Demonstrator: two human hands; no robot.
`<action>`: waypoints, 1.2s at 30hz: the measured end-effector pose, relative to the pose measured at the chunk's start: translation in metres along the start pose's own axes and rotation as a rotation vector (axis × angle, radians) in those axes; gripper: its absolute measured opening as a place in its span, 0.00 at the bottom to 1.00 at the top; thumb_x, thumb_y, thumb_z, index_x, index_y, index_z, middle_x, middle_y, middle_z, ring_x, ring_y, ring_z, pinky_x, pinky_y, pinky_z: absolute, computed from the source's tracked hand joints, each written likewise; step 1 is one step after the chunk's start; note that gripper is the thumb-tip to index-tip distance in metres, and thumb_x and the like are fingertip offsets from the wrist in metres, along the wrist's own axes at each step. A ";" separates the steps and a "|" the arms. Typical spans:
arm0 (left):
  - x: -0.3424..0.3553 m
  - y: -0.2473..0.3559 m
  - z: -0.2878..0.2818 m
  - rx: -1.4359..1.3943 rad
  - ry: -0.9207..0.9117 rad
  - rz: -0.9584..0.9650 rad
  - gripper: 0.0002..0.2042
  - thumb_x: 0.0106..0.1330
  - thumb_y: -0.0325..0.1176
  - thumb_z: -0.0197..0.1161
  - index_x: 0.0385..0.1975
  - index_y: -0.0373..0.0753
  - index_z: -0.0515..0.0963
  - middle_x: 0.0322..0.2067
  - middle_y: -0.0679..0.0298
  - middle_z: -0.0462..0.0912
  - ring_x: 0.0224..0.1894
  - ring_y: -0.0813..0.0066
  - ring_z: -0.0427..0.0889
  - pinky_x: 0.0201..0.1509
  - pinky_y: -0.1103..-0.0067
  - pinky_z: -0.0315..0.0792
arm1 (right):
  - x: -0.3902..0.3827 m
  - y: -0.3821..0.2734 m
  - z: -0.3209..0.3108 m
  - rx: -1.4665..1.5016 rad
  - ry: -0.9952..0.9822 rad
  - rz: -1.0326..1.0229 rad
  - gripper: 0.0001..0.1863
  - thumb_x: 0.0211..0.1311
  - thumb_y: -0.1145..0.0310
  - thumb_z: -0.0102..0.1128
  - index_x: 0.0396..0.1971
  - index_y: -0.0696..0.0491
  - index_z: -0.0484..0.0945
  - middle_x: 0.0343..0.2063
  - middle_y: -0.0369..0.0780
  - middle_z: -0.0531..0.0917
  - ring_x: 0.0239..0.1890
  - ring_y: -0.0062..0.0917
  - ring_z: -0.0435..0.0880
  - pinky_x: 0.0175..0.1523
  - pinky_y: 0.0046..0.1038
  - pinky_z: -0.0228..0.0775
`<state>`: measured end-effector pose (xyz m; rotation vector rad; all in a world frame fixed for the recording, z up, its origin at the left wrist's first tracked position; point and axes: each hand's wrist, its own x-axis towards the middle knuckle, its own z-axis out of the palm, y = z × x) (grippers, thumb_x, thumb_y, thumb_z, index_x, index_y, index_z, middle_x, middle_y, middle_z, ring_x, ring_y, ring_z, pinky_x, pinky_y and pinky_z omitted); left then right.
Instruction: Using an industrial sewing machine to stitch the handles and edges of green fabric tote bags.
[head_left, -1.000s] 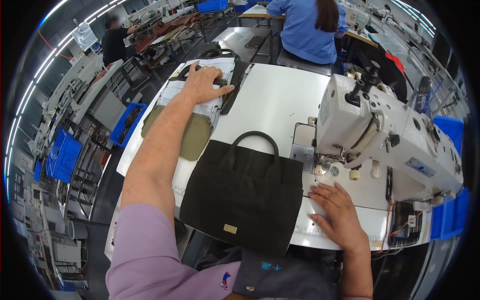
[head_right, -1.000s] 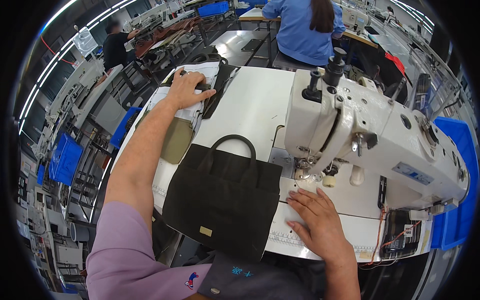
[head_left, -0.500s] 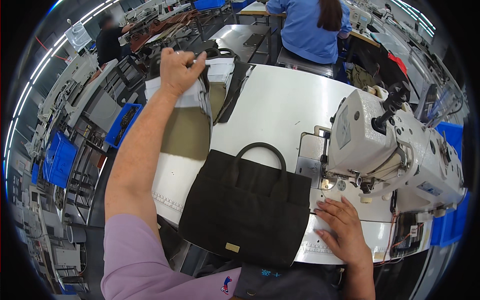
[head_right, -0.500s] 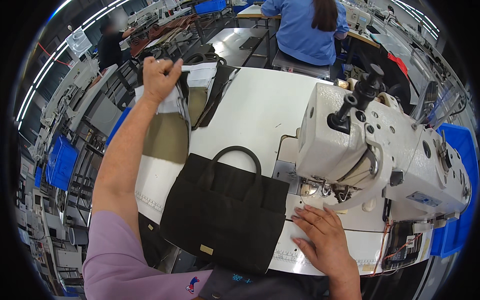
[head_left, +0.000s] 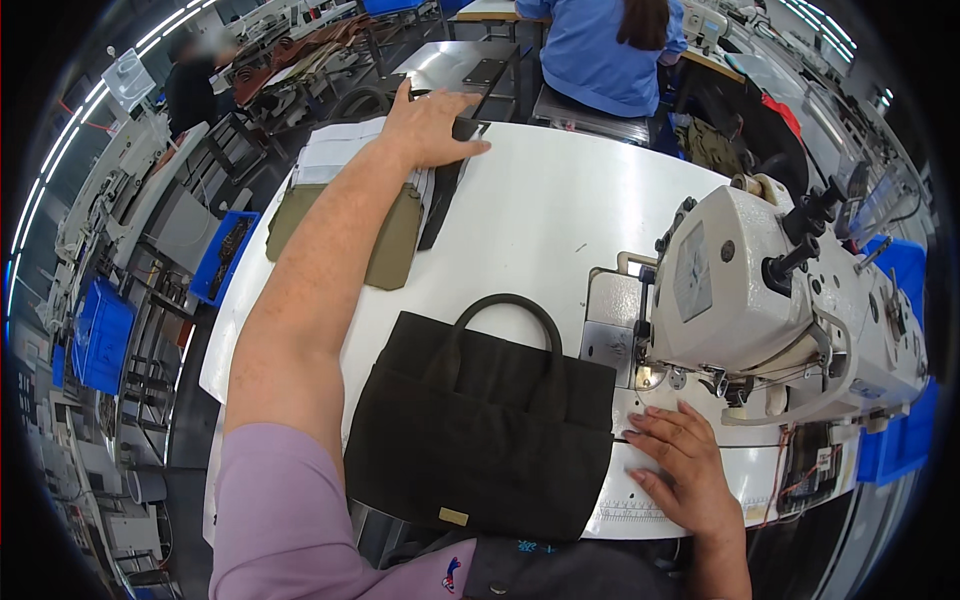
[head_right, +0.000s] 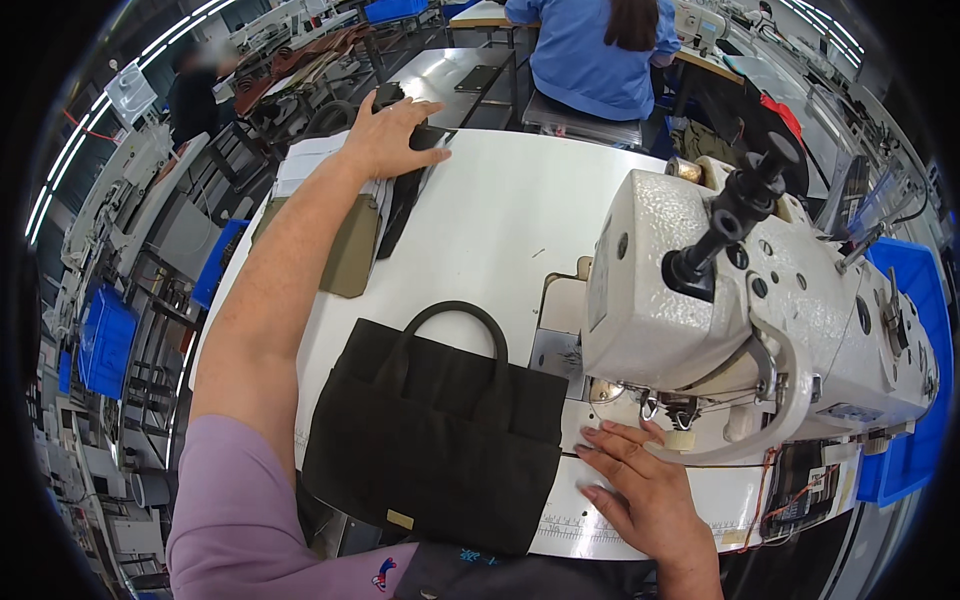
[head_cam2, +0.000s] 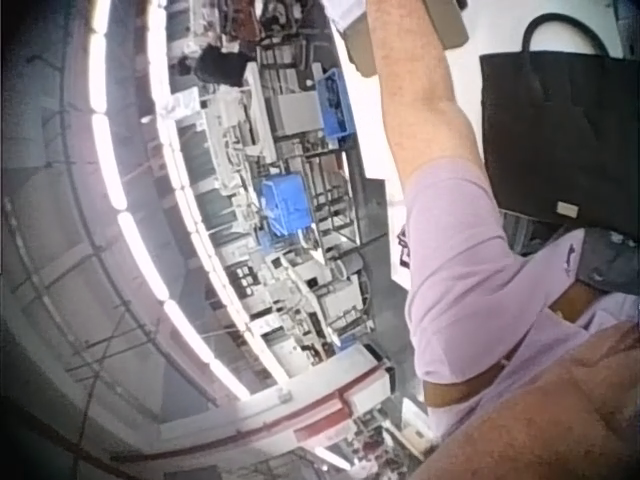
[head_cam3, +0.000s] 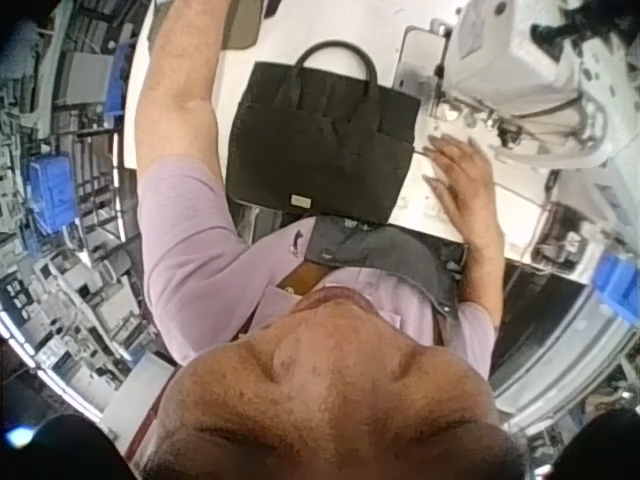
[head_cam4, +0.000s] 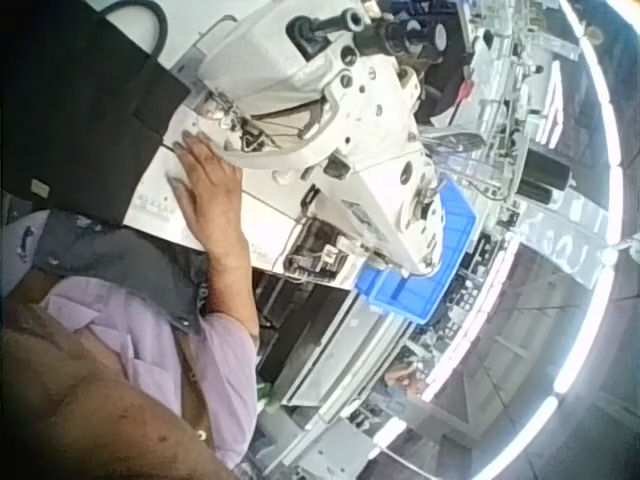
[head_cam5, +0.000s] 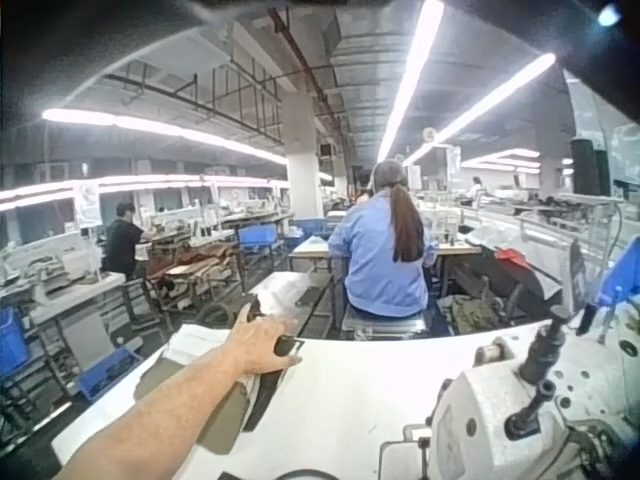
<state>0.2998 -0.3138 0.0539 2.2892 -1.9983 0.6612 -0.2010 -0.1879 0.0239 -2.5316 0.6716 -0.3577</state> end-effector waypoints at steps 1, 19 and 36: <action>0.006 -0.002 -0.005 -0.071 -0.124 -0.041 0.40 0.60 0.70 0.60 0.71 0.54 0.72 0.66 0.63 0.78 0.71 0.65 0.72 0.80 0.49 0.46 | 0.000 0.001 0.000 0.000 -0.004 0.005 0.21 0.58 0.64 0.73 0.53 0.48 0.84 0.58 0.37 0.84 0.66 0.35 0.79 0.74 0.49 0.59; -0.093 -0.011 -0.004 -0.114 0.439 -0.183 0.24 0.70 0.57 0.62 0.58 0.49 0.82 0.60 0.65 0.83 0.66 0.65 0.77 0.75 0.42 0.53 | -0.002 0.004 0.005 -0.066 0.052 -0.125 0.22 0.59 0.68 0.69 0.54 0.52 0.81 0.60 0.40 0.81 0.67 0.37 0.75 0.76 0.48 0.57; -0.242 0.237 -0.102 -0.764 0.029 0.214 0.14 0.61 0.45 0.73 0.36 0.41 0.81 0.46 0.63 0.78 0.52 0.63 0.75 0.57 0.64 0.61 | -0.015 0.007 0.019 -0.122 0.219 -0.193 0.19 0.63 0.68 0.68 0.54 0.52 0.82 0.58 0.40 0.82 0.64 0.37 0.78 0.72 0.45 0.64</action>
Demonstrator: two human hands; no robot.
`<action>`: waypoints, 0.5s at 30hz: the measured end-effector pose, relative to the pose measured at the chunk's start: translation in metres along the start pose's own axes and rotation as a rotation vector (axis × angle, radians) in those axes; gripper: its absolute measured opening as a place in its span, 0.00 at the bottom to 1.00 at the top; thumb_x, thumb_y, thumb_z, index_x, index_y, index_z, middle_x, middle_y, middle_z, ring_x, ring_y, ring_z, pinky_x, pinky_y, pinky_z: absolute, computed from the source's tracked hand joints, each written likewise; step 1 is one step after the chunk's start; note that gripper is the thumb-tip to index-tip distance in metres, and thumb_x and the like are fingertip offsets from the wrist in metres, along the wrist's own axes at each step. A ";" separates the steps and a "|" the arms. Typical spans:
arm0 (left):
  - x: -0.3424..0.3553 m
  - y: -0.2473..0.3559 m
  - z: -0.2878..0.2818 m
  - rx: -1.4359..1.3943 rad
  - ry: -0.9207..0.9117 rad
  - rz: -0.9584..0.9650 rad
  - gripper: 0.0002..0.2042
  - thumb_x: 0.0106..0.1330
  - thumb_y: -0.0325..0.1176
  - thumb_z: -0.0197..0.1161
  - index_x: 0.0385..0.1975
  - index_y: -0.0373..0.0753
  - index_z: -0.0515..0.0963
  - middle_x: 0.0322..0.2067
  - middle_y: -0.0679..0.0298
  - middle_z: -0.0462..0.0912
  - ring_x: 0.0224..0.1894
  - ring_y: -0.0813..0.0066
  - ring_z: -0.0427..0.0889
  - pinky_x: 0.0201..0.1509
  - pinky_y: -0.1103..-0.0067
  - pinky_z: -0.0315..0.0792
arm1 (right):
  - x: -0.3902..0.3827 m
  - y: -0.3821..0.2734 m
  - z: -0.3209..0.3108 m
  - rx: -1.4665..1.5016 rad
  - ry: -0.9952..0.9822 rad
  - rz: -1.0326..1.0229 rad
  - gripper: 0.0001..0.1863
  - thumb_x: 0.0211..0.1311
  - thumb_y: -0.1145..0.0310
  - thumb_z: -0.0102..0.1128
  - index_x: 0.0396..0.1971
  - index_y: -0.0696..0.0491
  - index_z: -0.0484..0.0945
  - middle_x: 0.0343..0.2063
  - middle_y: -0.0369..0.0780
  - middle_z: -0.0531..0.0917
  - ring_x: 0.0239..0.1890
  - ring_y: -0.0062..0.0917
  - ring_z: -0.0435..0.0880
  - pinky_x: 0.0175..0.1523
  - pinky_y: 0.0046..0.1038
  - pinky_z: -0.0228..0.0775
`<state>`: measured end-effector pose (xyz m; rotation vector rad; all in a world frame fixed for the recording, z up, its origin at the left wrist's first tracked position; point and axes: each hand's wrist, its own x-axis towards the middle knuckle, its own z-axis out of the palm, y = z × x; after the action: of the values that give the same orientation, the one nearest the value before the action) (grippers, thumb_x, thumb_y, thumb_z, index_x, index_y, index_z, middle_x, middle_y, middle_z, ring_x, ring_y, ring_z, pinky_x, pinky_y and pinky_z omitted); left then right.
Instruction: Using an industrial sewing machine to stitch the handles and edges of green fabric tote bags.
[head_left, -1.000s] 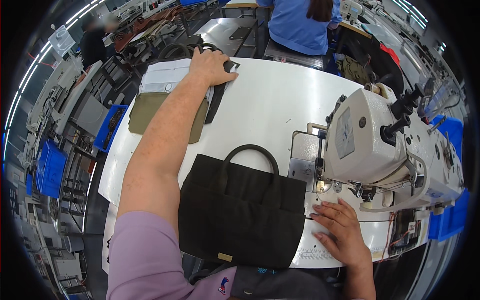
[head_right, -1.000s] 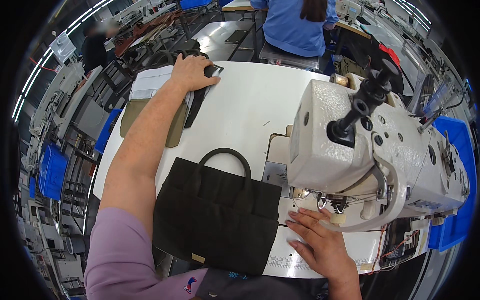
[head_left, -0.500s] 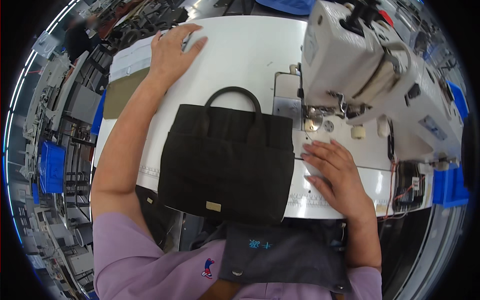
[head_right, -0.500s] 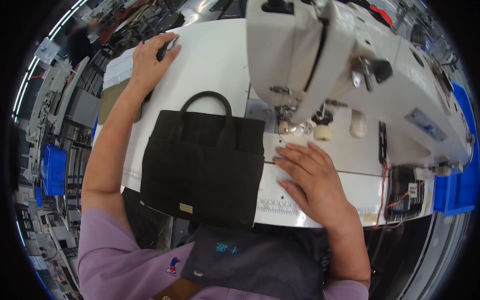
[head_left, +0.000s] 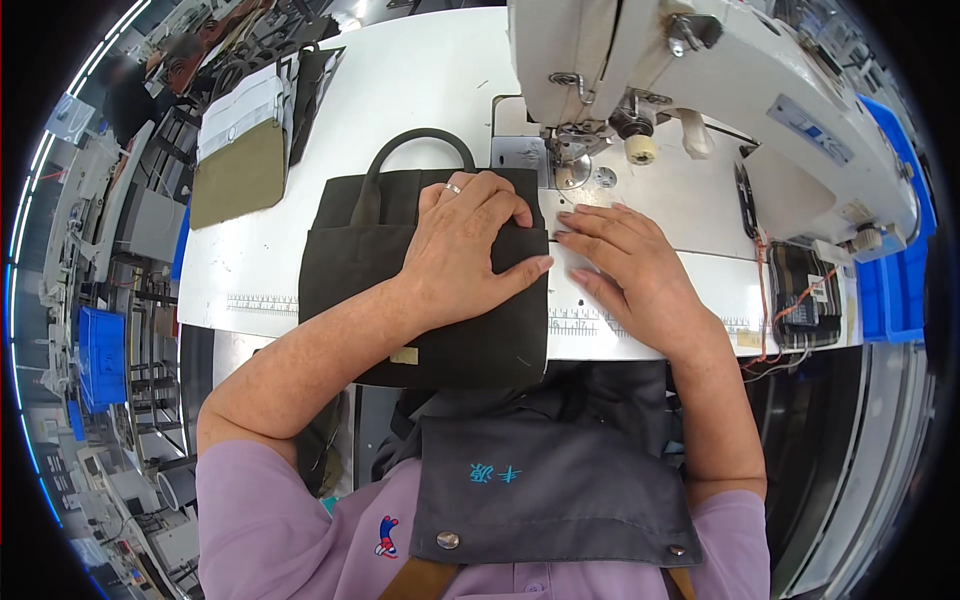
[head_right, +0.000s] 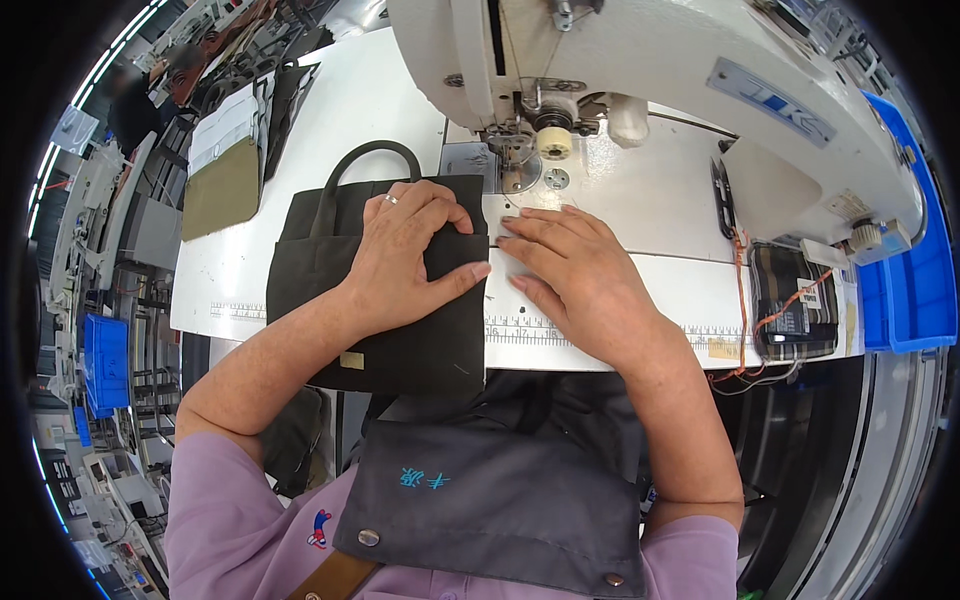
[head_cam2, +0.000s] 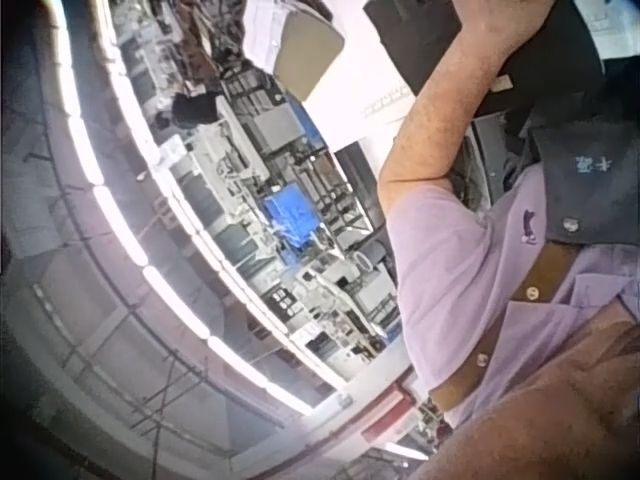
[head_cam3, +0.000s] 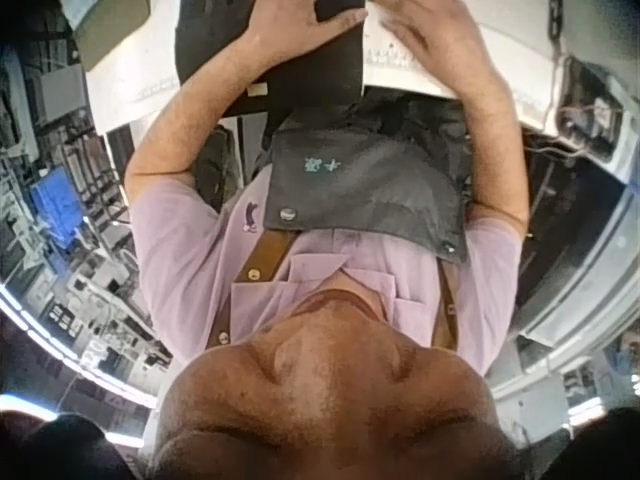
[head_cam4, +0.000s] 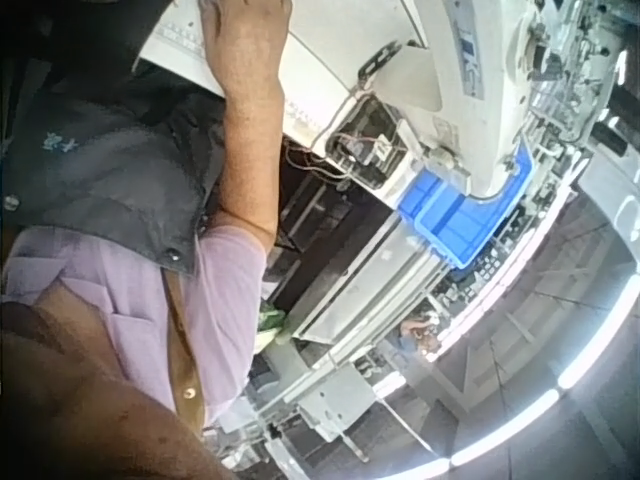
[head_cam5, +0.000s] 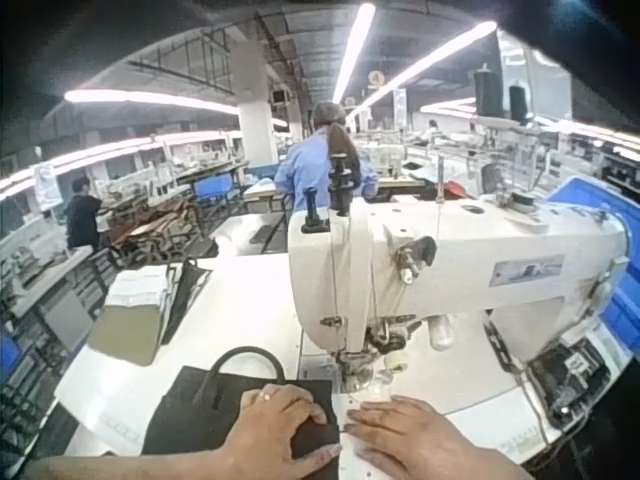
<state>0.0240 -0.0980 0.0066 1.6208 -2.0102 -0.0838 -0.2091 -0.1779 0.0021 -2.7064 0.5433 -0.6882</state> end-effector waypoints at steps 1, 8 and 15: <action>0.001 -0.001 0.003 0.002 -0.002 0.006 0.14 0.61 0.45 0.73 0.36 0.41 0.81 0.46 0.63 0.78 0.52 0.63 0.75 0.57 0.64 0.61 | -0.001 0.001 -0.001 -0.012 0.019 -0.014 0.19 0.63 0.68 0.68 0.54 0.53 0.82 0.57 0.41 0.83 0.63 0.37 0.79 0.71 0.45 0.65; 0.013 -0.003 0.014 -0.022 -0.044 -0.136 0.10 0.63 0.39 0.71 0.26 0.41 0.82 0.46 0.65 0.78 0.52 0.62 0.75 0.57 0.64 0.58 | 0.000 0.005 -0.008 -0.020 0.081 0.029 0.19 0.61 0.68 0.69 0.52 0.53 0.83 0.52 0.42 0.84 0.55 0.37 0.82 0.63 0.41 0.70; 0.012 -0.005 0.015 -0.030 -0.028 -0.129 0.08 0.62 0.36 0.71 0.25 0.42 0.81 0.45 0.67 0.77 0.51 0.66 0.75 0.57 0.64 0.57 | 0.024 0.013 -0.009 -0.030 0.000 -0.049 0.15 0.61 0.69 0.67 0.48 0.52 0.86 0.39 0.38 0.84 0.46 0.35 0.83 0.53 0.38 0.74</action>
<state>0.0203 -0.1144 -0.0036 1.7383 -1.9143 -0.1843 -0.1979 -0.2016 0.0145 -2.7558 0.4931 -0.6975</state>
